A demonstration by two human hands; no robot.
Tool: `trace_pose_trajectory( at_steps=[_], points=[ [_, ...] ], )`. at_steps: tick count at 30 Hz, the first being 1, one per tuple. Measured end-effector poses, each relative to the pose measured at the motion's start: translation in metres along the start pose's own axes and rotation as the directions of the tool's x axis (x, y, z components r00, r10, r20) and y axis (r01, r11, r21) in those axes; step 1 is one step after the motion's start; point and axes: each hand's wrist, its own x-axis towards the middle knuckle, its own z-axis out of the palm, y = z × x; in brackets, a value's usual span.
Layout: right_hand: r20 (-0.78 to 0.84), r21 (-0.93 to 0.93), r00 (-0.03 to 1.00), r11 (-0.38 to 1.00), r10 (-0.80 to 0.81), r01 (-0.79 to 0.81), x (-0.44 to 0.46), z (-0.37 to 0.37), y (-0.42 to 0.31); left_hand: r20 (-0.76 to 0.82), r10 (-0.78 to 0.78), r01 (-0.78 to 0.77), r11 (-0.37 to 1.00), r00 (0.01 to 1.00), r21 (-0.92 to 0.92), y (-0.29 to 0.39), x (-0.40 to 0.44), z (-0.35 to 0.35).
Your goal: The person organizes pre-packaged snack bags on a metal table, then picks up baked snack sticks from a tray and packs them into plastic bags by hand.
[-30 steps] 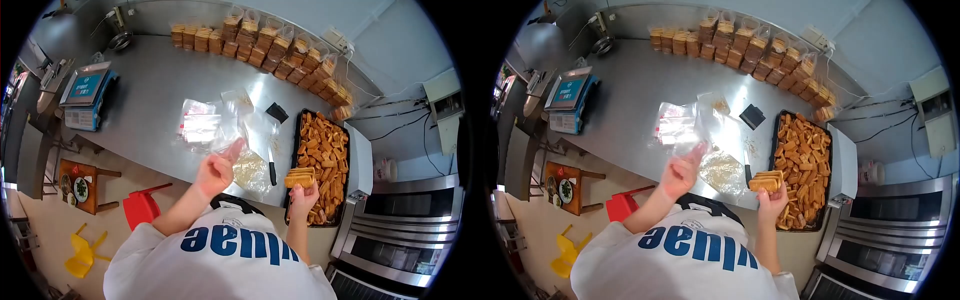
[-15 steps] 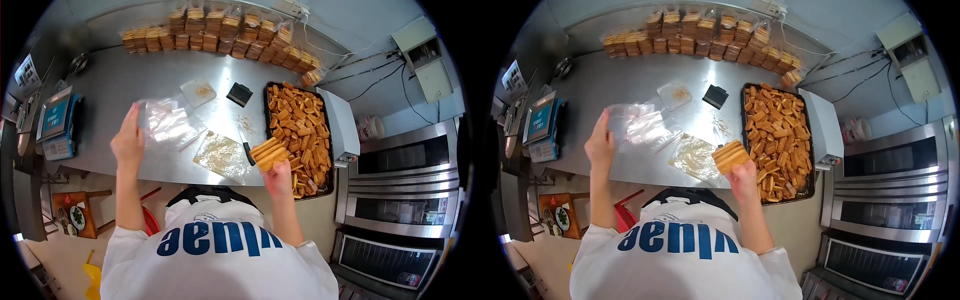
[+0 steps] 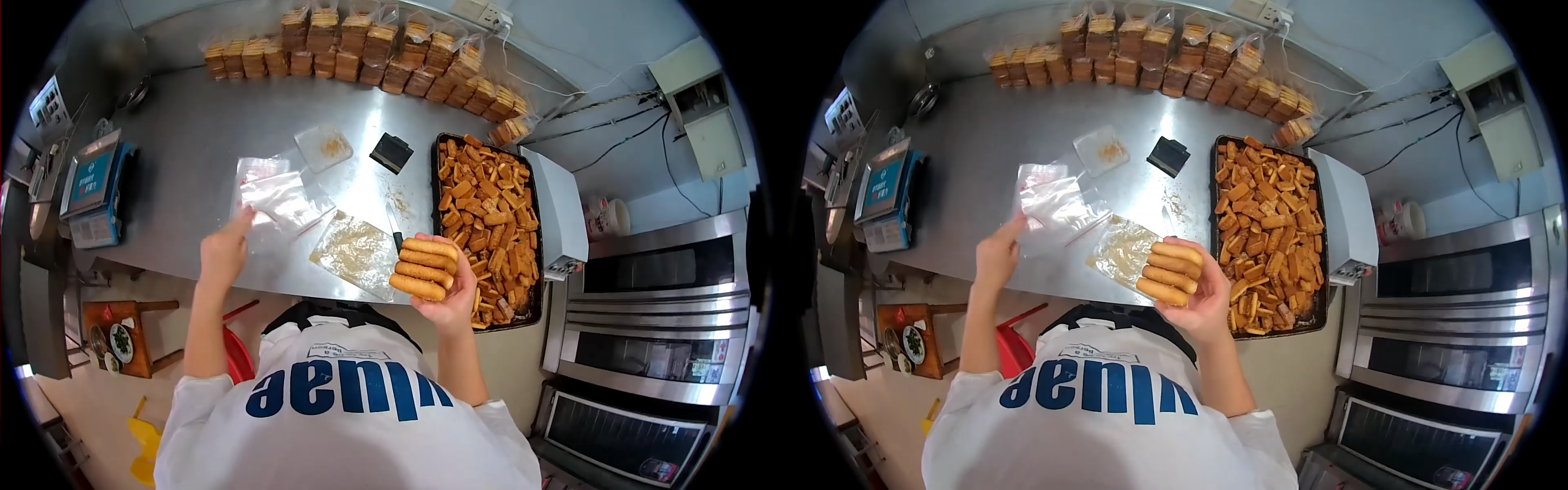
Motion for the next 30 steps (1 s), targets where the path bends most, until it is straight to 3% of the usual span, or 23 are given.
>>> trace_pose_trajectory(
  at_steps=[1,2,3,4,5,6,7,10,12,14,15,16,17,18,19,20,21,23,25,27,29,30],
  points=[
    [0.009,-0.002,1.000,1.000,0.009,-0.009,0.000,0.000,-0.002,0.002,-0.013,0.013,1.000,1.000,-0.002,0.003,0.003,-0.006],
    [-0.005,-0.059,1.000,0.998,-0.017,0.016,-0.001,0.001,-0.002,-0.002,-0.237,0.222,0.910,0.971,-0.351,0.007,0.009,-0.024],
    [-0.017,-0.113,0.999,0.993,-0.046,0.043,-0.001,0.002,-0.001,0.067,-0.437,0.373,0.665,0.897,-0.647,0.010,0.014,-0.044],
    [-0.029,-0.114,0.998,0.992,-0.062,0.058,-0.002,0.002,0.001,0.066,-0.448,0.382,0.665,0.892,-0.642,0.011,0.019,-0.070],
    [-0.018,-0.108,0.998,0.993,-0.055,0.052,-0.003,0.001,0.002,0.167,-0.445,0.315,0.281,0.880,-0.907,0.014,0.024,-0.098],
    [-0.011,-0.114,0.999,0.993,-0.043,0.042,-0.003,-0.001,0.004,0.249,-0.401,0.195,-0.170,0.882,-0.966,0.016,0.027,-0.112],
    [0.007,-0.097,0.999,0.994,-0.044,0.045,0.000,0.000,0.005,0.239,-0.421,0.188,-0.159,0.875,-0.969,0.020,0.031,-0.110],
    [0.041,-0.050,0.999,0.998,-0.033,0.035,0.009,-0.002,0.009,0.425,-0.212,0.474,0.340,0.880,-0.812,0.032,0.055,-0.082],
    [-0.047,-0.104,0.999,0.995,-0.012,0.007,0.011,-0.002,0.011,0.504,-0.183,0.521,0.498,0.844,-0.693,0.019,0.052,-0.066],
    [-0.068,-0.117,0.998,0.993,-0.014,0.005,0.013,-0.011,0.011,0.390,-0.248,0.353,0.908,0.887,-0.226,0.004,0.055,-0.064],
    [-0.114,-0.135,0.993,0.991,-0.016,0.001,0.013,-0.016,0.013,0.384,-0.248,0.346,0.914,0.890,-0.213,-0.001,0.060,-0.075],
    [-0.113,-0.132,0.994,0.991,0.007,-0.022,0.012,-0.024,0.016,0.310,-0.258,0.398,0.703,0.915,-0.590,0.010,0.067,-0.102],
    [-0.130,-0.085,0.990,0.994,0.060,-0.071,0.013,-0.023,0.015,0.244,-0.304,0.348,0.360,0.921,-0.865,0.022,0.068,-0.116],
    [-0.141,-0.084,0.986,0.991,0.091,-0.104,0.014,-0.023,0.020,0.237,-0.309,0.345,0.363,0.921,-0.866,0.029,0.069,-0.115],
    [-0.157,-0.087,0.980,0.987,0.120,-0.135,0.014,-0.024,0.023,0.008,-0.290,0.230,0.740,0.957,-0.632,0.039,0.069,-0.111],
    [-0.103,-0.089,0.987,0.987,0.121,-0.130,0.015,-0.017,0.019,-0.187,-0.173,0.123,0.960,0.967,-0.252,0.051,0.070,-0.105],
    [-0.053,-0.093,0.991,0.988,0.123,-0.127,0.017,-0.004,0.013,-0.186,-0.173,0.120,0.957,0.967,-0.263,0.066,0.073,-0.098],
    [0.113,-0.134,0.991,0.990,0.069,-0.054,0.024,0.021,-0.001,-0.161,-0.015,-0.017,0.981,0.987,-0.194,0.096,0.079,-0.084],
    [0.200,-0.067,0.979,0.997,0.043,-0.030,0.027,0.038,0.001,-0.108,-0.007,-0.019,0.971,0.994,-0.240,0.118,0.079,-0.070],
    [0.254,-0.247,0.961,0.968,0.111,-0.047,0.038,0.042,0.005,-0.063,0.007,-0.024,0.960,0.998,-0.280,0.132,0.077,-0.059],
    [0.096,-0.377,0.993,0.926,0.069,-0.028,0.049,0.053,0.021,-0.106,0.036,-0.074,0.922,0.994,-0.381,0.141,0.070,-0.050],
    [0.050,-0.590,0.997,0.807,0.052,-0.012,0.053,0.053,0.022,-0.146,0.076,-0.128,0.912,0.986,-0.389,0.143,0.067,-0.046]
  ],
)
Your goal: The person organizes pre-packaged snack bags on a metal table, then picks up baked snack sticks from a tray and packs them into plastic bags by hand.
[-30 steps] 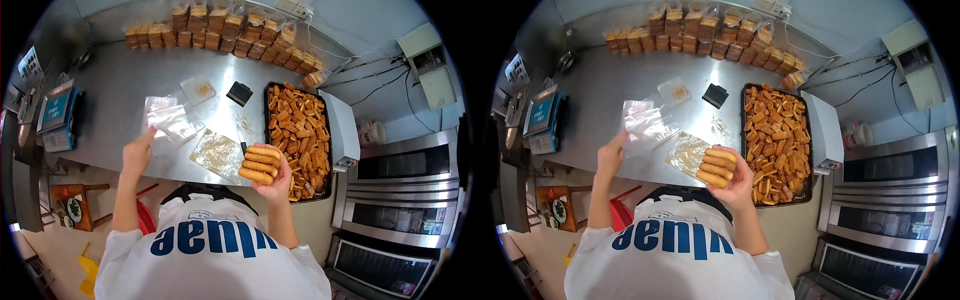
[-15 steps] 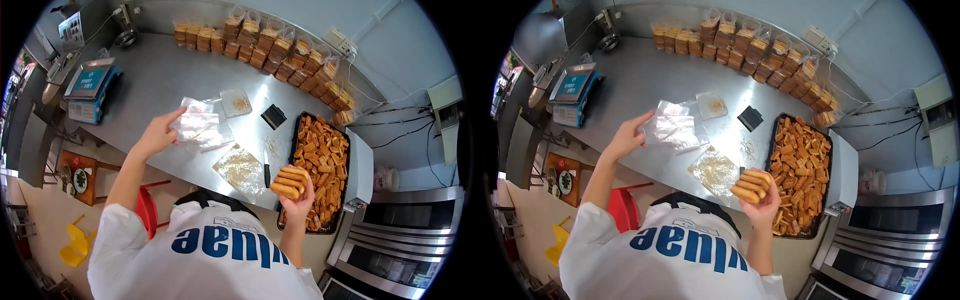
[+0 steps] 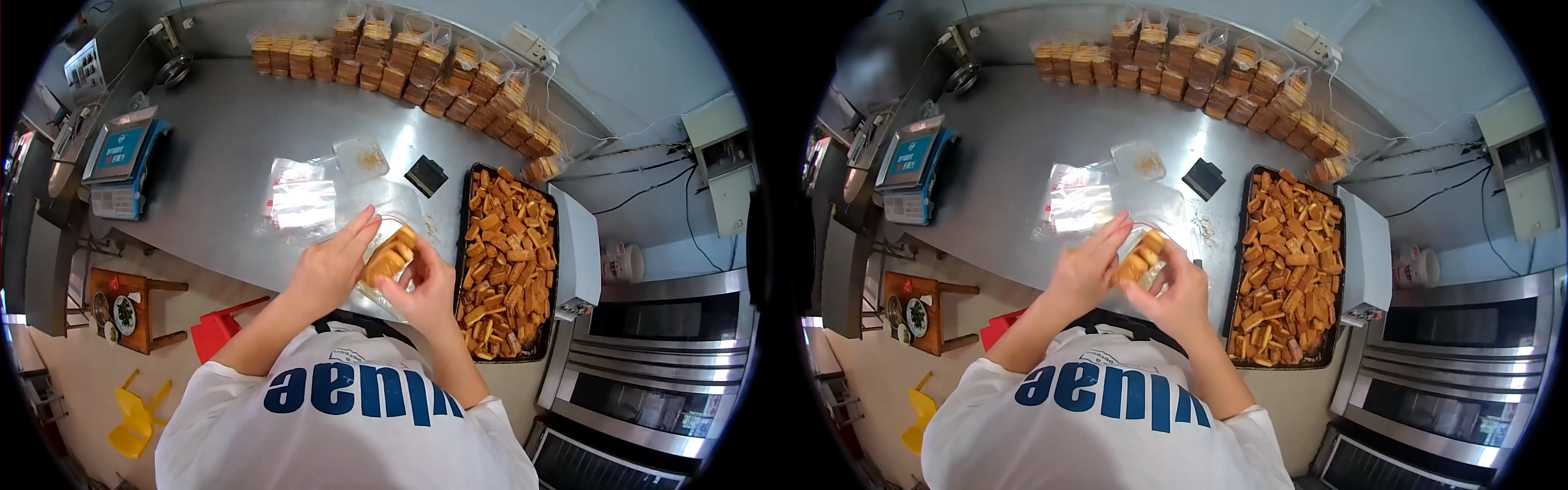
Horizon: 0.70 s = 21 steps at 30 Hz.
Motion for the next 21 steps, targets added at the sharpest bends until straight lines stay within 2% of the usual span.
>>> trace_pose_trajectory(
  at_steps=[1,2,3,4,5,6,7,8,9,11,12,13,15,16,17,18,19,20,21],
  points=[
    [-0.044,-0.242,0.999,0.970,-0.002,-0.009,0.004,0.001,0.002,-0.001,-0.006,0.006,1.000,1.000,-0.005,0.004,-0.003,0.005],
    [-0.036,-0.247,0.999,0.969,0.002,-0.011,0.006,0.004,0.005,0.062,-0.106,0.107,0.994,0.992,-0.016,0.010,-0.007,0.012],
    [-0.069,-0.476,0.993,0.878,-0.097,0.053,0.007,0.008,0.010,0.126,-0.206,0.211,0.977,0.970,-0.022,0.014,-0.010,0.017],
    [-0.074,-0.678,0.976,0.729,-0.202,0.100,0.007,0.011,0.014,0.248,-0.297,0.317,0.948,0.922,-0.043,0.013,-0.011,0.020],
    [-0.066,-0.679,0.978,0.727,-0.197,0.101,0.007,0.011,0.018,0.249,-0.305,0.326,0.944,0.919,-0.046,0.009,-0.014,0.027],
    [-0.021,-0.728,0.992,0.682,-0.122,0.069,0.006,0.010,0.022,0.262,-0.283,0.304,0.951,0.923,-0.046,0.003,-0.019,0.037],
    [0.017,-0.775,0.999,0.630,-0.047,0.043,0.006,0.009,0.024,0.272,-0.258,0.280,0.959,0.927,-0.047,0.002,-0.018,0.039],
    [0.084,-0.838,0.996,0.543,0.033,0.052,0.004,0.008,0.023,0.348,-0.272,0.298,0.954,0.897,-0.023,0.009,-0.014,0.037],
    [0.086,-0.840,0.996,0.540,0.035,0.053,0.001,0.010,0.027,0.348,-0.274,0.301,0.953,0.897,-0.026,0.011,-0.015,0.044],
    [0.126,-0.830,0.992,0.546,-0.009,0.110,-0.006,0.015,0.053,0.337,-0.124,0.125,0.992,0.933,0.018,0.015,-0.024,0.058],
    [0.226,-0.801,0.972,0.579,0.057,0.153,-0.009,0.013,0.076,0.242,0.065,-0.081,0.995,0.968,0.055,0.023,-0.025,0.054],
    [0.226,-0.803,0.972,0.576,0.060,0.151,-0.006,0.013,0.071,0.243,0.066,-0.080,0.995,0.968,0.051,0.028,-0.028,0.055],
    [0.296,-0.551,0.955,0.812,-0.025,0.192,0.002,0.013,0.059,0.324,0.097,-0.151,0.978,0.941,0.144,0.035,-0.034,0.060],
    [0.277,-0.377,0.952,0.926,0.131,-0.018,-0.001,0.013,0.083,0.264,0.146,-0.175,0.980,0.953,0.092,0.034,-0.039,0.064],
    [0.278,-0.379,0.952,0.925,0.132,-0.018,-0.003,0.015,0.090,0.262,0.146,-0.175,0.980,0.954,0.090,0.034,-0.044,0.075],
    [0.225,-0.102,0.901,0.929,0.370,-0.356,-0.009,0.018,0.094,0.280,0.120,-0.141,0.988,0.952,0.056,0.035,-0.051,0.088],
    [0.243,0.193,0.774,0.753,0.584,-0.629,-0.012,0.022,0.098,0.290,0.108,-0.125,0.991,0.951,0.038,0.039,-0.052,0.089],
    [0.241,0.192,0.774,0.753,0.586,-0.630,-0.011,0.027,0.102,0.300,0.097,-0.107,0.994,0.949,0.020,0.042,-0.053,0.091],
    [0.215,0.262,0.738,0.690,0.640,-0.675,-0.010,0.032,0.105,0.290,0.149,-0.165,0.986,0.945,0.033,0.046,-0.055,0.091]
  ],
)
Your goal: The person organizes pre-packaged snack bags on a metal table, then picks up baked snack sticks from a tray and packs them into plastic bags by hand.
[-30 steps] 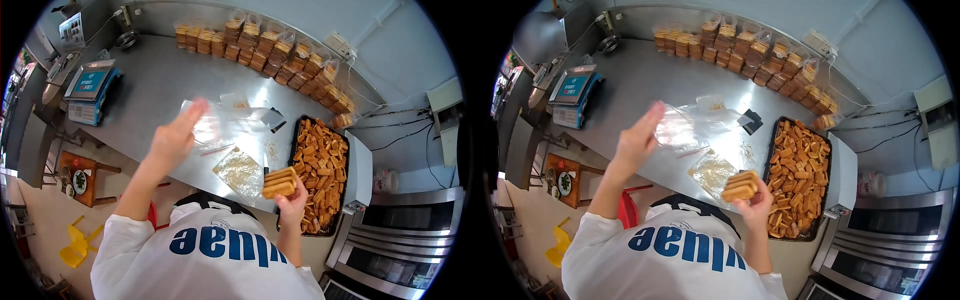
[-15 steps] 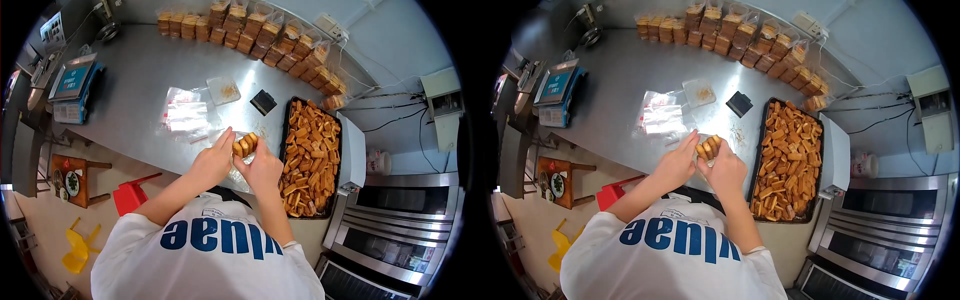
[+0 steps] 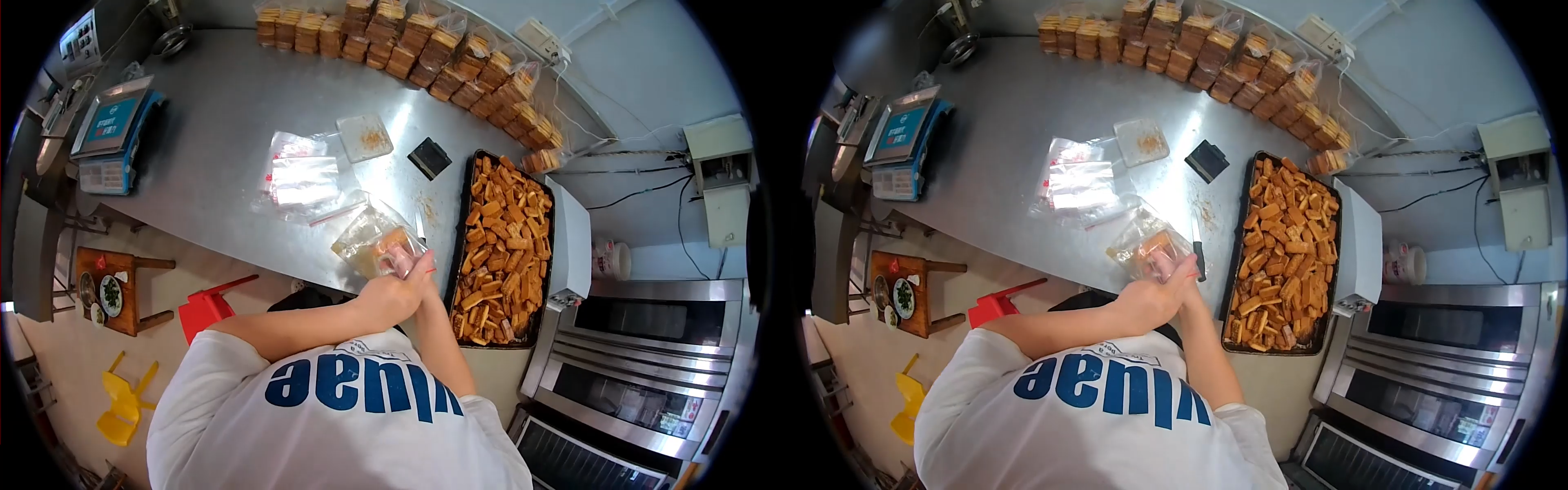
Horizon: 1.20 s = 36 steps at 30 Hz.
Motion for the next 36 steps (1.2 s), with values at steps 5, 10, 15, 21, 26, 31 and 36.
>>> trace_pose_trajectory(
  at_steps=[5,10,15,21,26,31,36],
  points=[
    [-0.157,-0.099,0.952,0.964,-0.262,0.248,0.014,0.016,0.002,-0.075,0.161,-0.163,0.986,0.984,-0.026,0.008,-0.003,0.005],
    [-0.319,-0.330,0.861,0.898,-0.395,0.290,0.050,0.000,0.026,-0.068,0.278,-0.285,0.949,0.958,-0.134,0.023,-0.010,0.012],
    [-0.241,-0.298,0.855,0.873,-0.460,0.385,0.068,-0.001,0.045,-0.067,0.310,-0.317,0.928,0.948,-0.195,0.021,-0.008,-0.001],
    [-0.148,-0.221,0.934,0.932,-0.324,0.288,0.057,-0.003,0.071,0.013,0.203,-0.196,0.960,0.979,-0.199,0.015,-0.001,-0.005],
    [-0.262,-0.268,0.923,0.940,-0.282,0.211,0.027,0.016,0.029,0.134,0.278,-0.255,0.952,0.951,-0.168,0.032,-0.013,0.019],
    [-0.248,-0.122,0.905,0.938,-0.345,0.325,0.059,-0.003,0.065,0.149,0.239,-0.189,0.939,0.960,-0.288,0.015,-0.002,-0.001],
    [-0.293,0.085,0.909,0.939,-0.296,0.333,0.043,-0.005,0.043,0.141,0.340,-0.285,0.908,0.930,-0.307,0.013,-0.011,0.016]
  ],
)
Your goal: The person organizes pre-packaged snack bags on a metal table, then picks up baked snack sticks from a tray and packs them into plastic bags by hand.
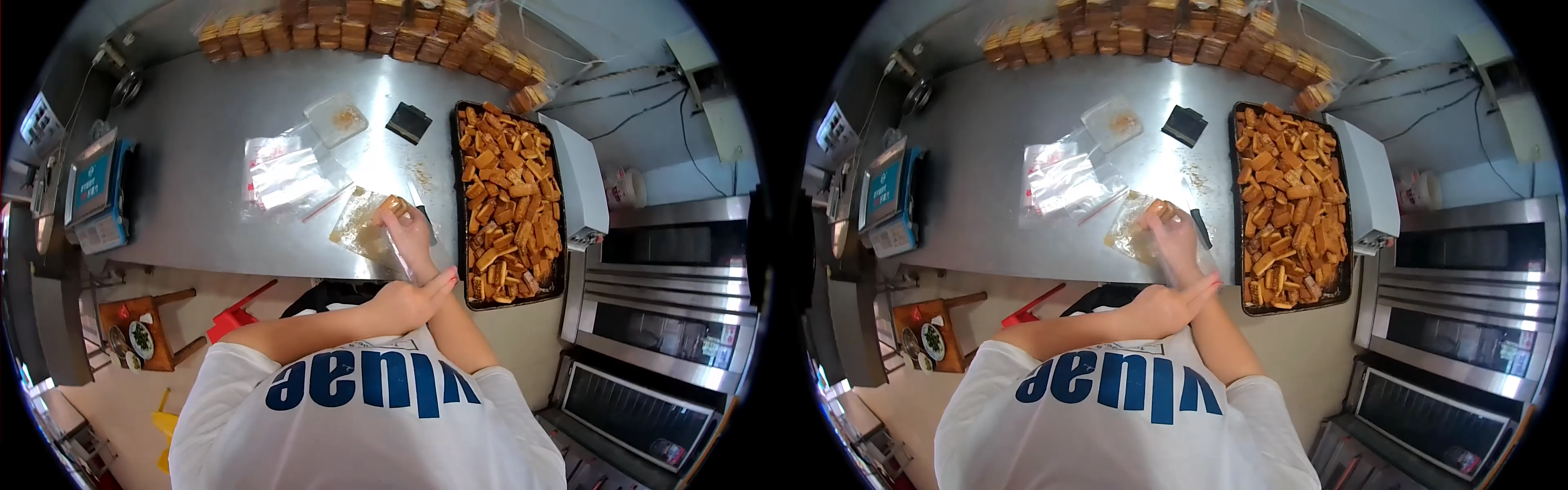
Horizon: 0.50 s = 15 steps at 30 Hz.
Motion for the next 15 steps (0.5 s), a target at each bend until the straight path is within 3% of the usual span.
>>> trace_pose_trajectory(
  at_steps=[1,2,3,4,5,7,8,9,10,11,12,13,15],
  points=[
    [0.060,0.142,0.998,0.990,0.005,-0.014,-0.001,0.001,-0.001,0.006,-0.049,0.050,0.995,0.999,-0.091,0.001,0.001,-0.001],
    [0.031,0.147,1.000,0.989,0.000,-0.005,0.000,-0.001,0.004,0.020,-0.092,0.094,0.978,0.996,-0.186,0.005,0.007,-0.008],
    [-0.025,-0.058,0.990,0.989,-0.137,0.135,0.000,-0.004,0.013,0.182,-0.165,0.195,0.968,0.969,-0.161,0.005,0.007,-0.018],
    [-0.052,-0.272,0.963,0.932,-0.264,0.241,-0.003,-0.008,0.021,0.201,-0.136,0.172,0.969,0.970,-0.178,0.008,0.010,-0.032],
    [-0.084,-0.275,0.963,0.934,-0.258,0.226,-0.010,-0.010,0.026,0.269,-0.154,0.245,0.904,0.951,-0.350,0.009,0.012,-0.046],
    [-0.061,0.101,0.979,0.975,-0.193,0.199,-0.019,-0.013,0.031,0.389,-0.110,0.339,0.733,0.914,-0.589,0.001,0.014,-0.079],
    [0.129,-0.255,0.944,0.910,-0.304,0.328,-0.032,-0.020,0.007,0.439,-0.053,0.367,0.644,0.897,-0.671,-0.007,0.009,-0.091],
    [0.323,-0.581,0.856,0.630,-0.404,0.516,-0.045,-0.027,-0.017,0.458,-0.223,0.499,0.550,0.861,-0.669,-0.016,0.002,-0.096],
    [0.490,-0.695,0.729,0.292,-0.478,0.658,-0.059,-0.034,-0.042,0.477,-0.384,0.611,0.434,0.790,-0.662,-0.025,-0.005,-0.099],
    [0.515,-0.626,0.749,0.413,-0.417,0.661,-0.072,-0.040,-0.054,0.253,-0.364,0.443,0.768,0.896,-0.462,-0.038,-0.002,-0.101],
    [0.547,-0.548,0.758,0.531,-0.357,0.646,-0.084,-0.044,-0.067,0.045,-0.238,0.242,0.959,0.970,-0.145,-0.052,0.003,-0.103],
    [0.534,-0.557,0.767,0.534,-0.357,0.636,-0.088,-0.050,-0.063,0.054,-0.226,0.232,0.961,0.973,-0.151,-0.068,0.001,-0.099],
    [0.708,-0.366,0.479,0.312,-0.518,0.877,-0.088,-0.058,-0.051,0.376,-0.123,0.206,0.960,0.918,-0.190,-0.097,-0.002,-0.083]
  ],
)
